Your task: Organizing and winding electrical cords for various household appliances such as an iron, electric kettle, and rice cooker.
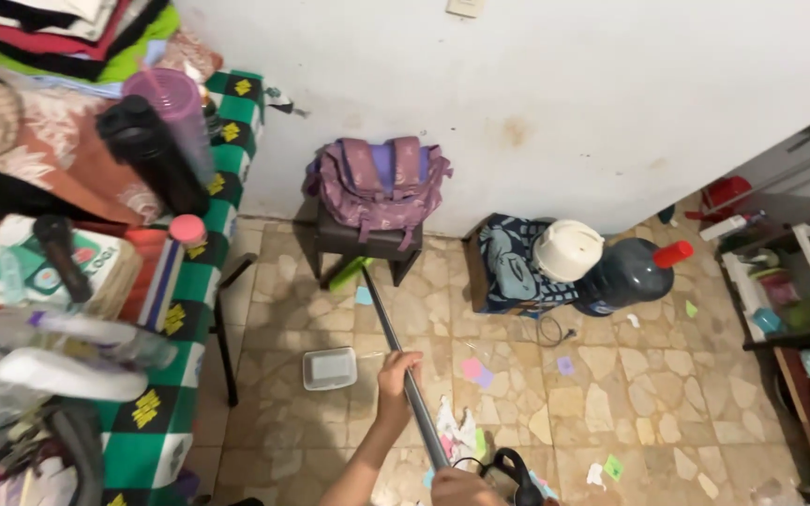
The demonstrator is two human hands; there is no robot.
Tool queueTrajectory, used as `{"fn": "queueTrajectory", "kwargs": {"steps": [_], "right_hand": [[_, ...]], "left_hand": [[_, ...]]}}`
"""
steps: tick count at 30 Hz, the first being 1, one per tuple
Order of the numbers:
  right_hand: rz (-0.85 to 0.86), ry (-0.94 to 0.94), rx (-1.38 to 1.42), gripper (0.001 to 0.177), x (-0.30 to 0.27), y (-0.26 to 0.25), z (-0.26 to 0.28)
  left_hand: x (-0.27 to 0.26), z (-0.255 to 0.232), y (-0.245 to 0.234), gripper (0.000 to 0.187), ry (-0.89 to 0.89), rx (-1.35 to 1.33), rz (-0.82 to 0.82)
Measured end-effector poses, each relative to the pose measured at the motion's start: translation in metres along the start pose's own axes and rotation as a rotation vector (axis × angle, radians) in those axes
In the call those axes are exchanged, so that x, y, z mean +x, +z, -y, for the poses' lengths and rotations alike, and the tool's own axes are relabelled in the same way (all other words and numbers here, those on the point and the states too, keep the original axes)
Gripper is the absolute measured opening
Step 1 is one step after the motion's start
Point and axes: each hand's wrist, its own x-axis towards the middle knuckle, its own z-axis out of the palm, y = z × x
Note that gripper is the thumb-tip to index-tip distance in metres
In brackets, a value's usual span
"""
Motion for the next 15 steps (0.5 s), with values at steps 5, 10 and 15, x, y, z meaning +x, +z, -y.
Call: {"fn": "queueTrajectory", "kwargs": {"steps": [5, 10, 15], "right_hand": [[-0.046, 0.114, -0.057, 0.016, 0.028, 0.002, -0.045], [-0.363, 0.184, 0.013, 0.032, 0.106, -0.039, -0.034], [-0.518, 0.450, 0.069, 0.021, 0.177, -0.097, -0.008]], "left_hand": [[0.008, 0.115, 0.031, 0.019, 0.013, 0.026, -0.006], [0.038, 0.082, 0.026, 0.012, 0.003, -0.052, 0.106], [0.080, 0.030, 0.030, 0.021, 0.025, 0.129, 0.050]]}}
